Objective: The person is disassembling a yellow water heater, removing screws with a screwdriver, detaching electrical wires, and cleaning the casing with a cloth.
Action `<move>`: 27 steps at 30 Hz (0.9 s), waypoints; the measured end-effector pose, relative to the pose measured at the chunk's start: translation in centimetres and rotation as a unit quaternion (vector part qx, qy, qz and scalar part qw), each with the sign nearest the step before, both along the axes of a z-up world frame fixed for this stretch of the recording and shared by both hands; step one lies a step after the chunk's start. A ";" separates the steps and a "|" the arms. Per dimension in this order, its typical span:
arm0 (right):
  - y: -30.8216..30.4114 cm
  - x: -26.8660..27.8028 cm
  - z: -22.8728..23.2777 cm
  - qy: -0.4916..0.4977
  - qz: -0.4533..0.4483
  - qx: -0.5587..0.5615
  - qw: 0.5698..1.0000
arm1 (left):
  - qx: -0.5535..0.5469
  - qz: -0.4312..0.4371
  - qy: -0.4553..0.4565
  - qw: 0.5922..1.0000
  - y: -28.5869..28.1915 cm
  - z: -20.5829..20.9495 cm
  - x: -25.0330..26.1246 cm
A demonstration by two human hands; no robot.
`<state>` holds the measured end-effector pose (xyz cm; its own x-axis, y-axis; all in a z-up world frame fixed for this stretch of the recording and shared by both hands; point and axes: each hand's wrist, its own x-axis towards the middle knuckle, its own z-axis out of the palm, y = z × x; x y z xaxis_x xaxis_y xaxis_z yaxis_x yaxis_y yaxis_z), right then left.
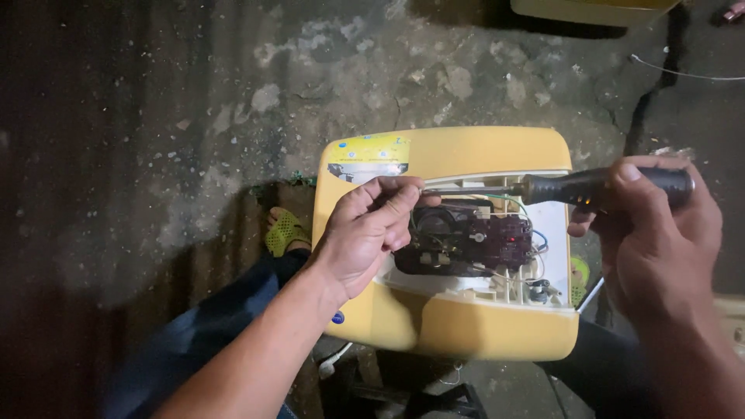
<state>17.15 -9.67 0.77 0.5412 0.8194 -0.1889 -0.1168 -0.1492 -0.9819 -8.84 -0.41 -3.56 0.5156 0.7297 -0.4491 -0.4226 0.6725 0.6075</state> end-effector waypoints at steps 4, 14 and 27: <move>-0.5 0.4 -0.1 0.013 0.017 0.037 0.999 | -0.022 0.005 -0.007 1.000 -0.2 0.0 0.5; -0.4 1.1 1.0 -0.065 0.017 -0.018 0.998 | 0.154 -0.013 0.089 0.984 -1.0 -1.4 1.7; -0.3 -1.2 3.7 -0.410 0.109 0.082 0.902 | 0.417 -0.171 0.256 0.855 -1.7 -1.4 3.0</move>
